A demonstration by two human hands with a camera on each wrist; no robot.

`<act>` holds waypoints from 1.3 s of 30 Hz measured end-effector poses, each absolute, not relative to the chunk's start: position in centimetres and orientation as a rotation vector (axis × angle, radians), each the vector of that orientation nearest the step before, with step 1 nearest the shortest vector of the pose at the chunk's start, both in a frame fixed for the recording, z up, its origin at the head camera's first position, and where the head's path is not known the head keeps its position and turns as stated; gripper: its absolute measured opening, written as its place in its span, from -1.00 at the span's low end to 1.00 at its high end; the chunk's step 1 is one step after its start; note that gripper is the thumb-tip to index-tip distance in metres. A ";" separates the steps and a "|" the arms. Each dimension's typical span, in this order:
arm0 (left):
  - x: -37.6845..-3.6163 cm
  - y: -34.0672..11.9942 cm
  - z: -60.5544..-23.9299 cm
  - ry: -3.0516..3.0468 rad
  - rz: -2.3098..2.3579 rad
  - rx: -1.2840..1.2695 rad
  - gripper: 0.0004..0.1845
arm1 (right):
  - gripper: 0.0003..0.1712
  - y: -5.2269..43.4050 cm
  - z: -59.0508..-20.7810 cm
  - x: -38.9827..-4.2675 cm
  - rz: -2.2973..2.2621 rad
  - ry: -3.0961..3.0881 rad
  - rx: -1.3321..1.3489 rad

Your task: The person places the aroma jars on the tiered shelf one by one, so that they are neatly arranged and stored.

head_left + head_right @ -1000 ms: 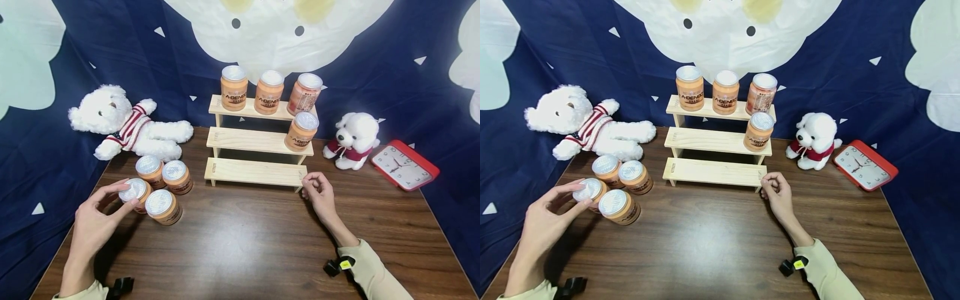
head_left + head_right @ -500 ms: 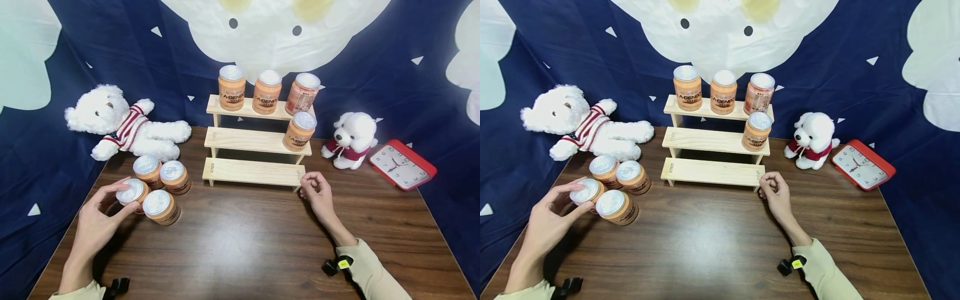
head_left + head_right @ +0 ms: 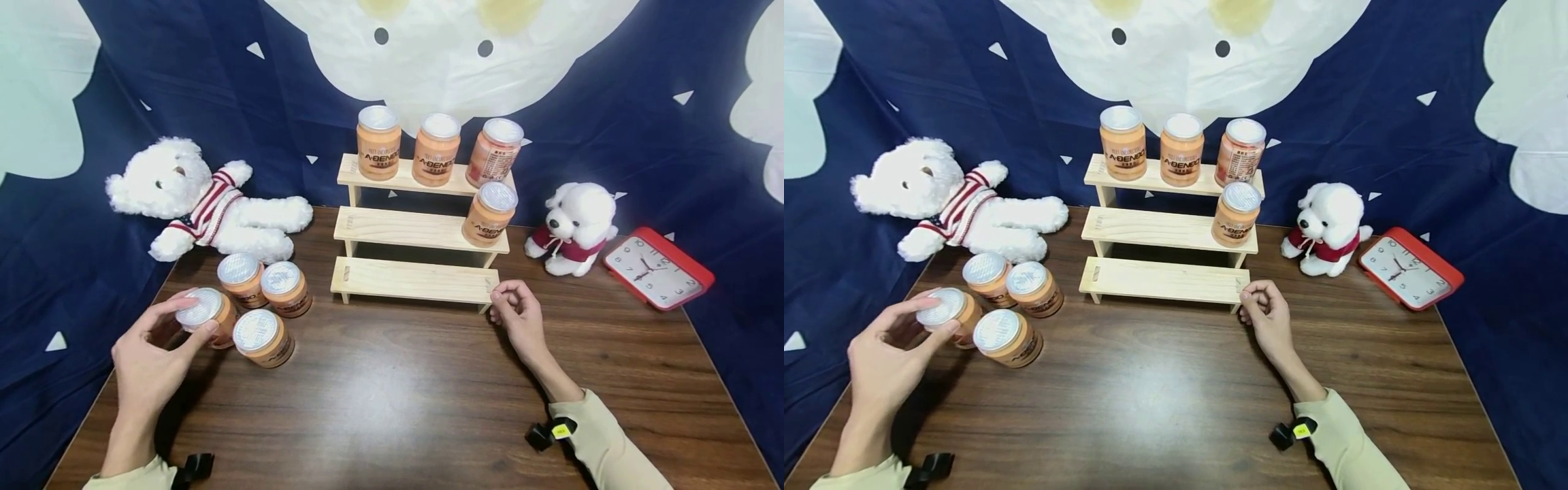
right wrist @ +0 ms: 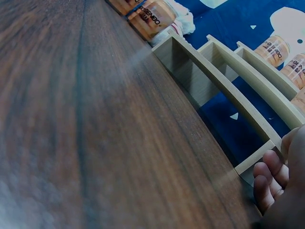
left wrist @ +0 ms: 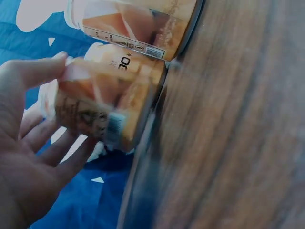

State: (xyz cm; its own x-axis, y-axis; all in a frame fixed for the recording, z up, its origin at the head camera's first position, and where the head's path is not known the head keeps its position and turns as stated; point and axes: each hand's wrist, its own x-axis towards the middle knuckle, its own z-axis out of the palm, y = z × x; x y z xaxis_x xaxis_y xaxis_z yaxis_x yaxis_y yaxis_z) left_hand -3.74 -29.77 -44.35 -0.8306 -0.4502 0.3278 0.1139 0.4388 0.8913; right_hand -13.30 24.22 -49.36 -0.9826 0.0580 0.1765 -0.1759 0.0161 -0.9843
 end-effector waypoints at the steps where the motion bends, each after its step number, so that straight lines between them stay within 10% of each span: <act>1: -3.7 -29.8 -44.3 -2.129 -1.385 0.307 -0.46 | -0.88 24.2 -49.3 -13.3 2.091 -2.112 0.123; 39: -5.8 -21.7 -35.2 -1.848 -1.307 -0.081 -0.58 | -0.91 24.0 -49.1 -13.1 2.081 -2.116 0.106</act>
